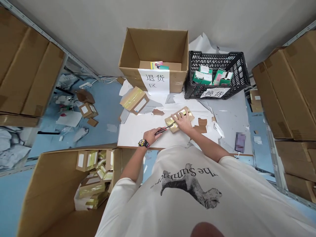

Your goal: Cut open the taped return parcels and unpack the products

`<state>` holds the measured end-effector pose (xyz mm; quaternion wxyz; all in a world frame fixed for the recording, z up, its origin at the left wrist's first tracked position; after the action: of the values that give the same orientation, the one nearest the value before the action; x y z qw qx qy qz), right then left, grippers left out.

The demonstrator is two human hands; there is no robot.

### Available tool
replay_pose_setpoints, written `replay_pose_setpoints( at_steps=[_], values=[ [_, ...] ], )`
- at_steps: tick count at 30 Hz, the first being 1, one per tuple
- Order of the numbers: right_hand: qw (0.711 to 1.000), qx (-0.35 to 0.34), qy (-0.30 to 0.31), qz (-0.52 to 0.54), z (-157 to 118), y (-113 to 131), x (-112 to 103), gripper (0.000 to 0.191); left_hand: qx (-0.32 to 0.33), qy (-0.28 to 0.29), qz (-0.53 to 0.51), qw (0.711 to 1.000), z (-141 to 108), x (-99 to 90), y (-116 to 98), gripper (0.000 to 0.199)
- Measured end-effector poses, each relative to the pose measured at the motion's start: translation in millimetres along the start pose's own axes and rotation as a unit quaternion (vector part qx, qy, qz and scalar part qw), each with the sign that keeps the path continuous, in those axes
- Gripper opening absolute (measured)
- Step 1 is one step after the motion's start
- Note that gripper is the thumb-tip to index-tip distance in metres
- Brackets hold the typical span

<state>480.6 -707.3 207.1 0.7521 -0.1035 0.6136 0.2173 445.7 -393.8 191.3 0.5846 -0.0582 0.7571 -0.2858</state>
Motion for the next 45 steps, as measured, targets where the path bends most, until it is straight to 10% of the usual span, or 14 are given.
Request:
replay_pose_setpoints(
  at_steps=[9,23,35,41,45],
  values=[
    [0.993,-0.038,0.05,0.097,13,-2,17,0.049,-0.113,-0.068,-0.004,0.991,-10,30.1,-15,0.054],
    [0.992,-0.095,-0.02,0.084,30,-9,14,0.045,-0.159,-0.077,-0.024,0.984,19,4.0,-2,0.049],
    [0.971,-0.203,-0.059,0.11,22,-18,1,0.044,-0.035,-0.05,0.026,0.998,13,-27.4,21,0.046],
    [0.986,-0.092,0.008,0.136,28,-25,-8,0.032,0.004,0.01,-0.015,1.0,-5,-34.5,30,0.051],
    [0.993,0.008,0.045,0.113,27,-21,-13,0.038,-0.076,-0.064,-0.094,0.991,-23,-32.4,34,0.055]
  ],
)
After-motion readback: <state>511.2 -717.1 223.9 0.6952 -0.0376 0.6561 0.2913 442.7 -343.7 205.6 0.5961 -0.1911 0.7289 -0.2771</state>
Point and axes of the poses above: each hand's wrist, its own z-axis towards the middle knuckle, its own x-axis out of the palm, y = z × x, the point moved 1 cm from there along z, towards the middle knuckle, and after that the axes turned 7 degrees about -y, right-handed, at the moved point
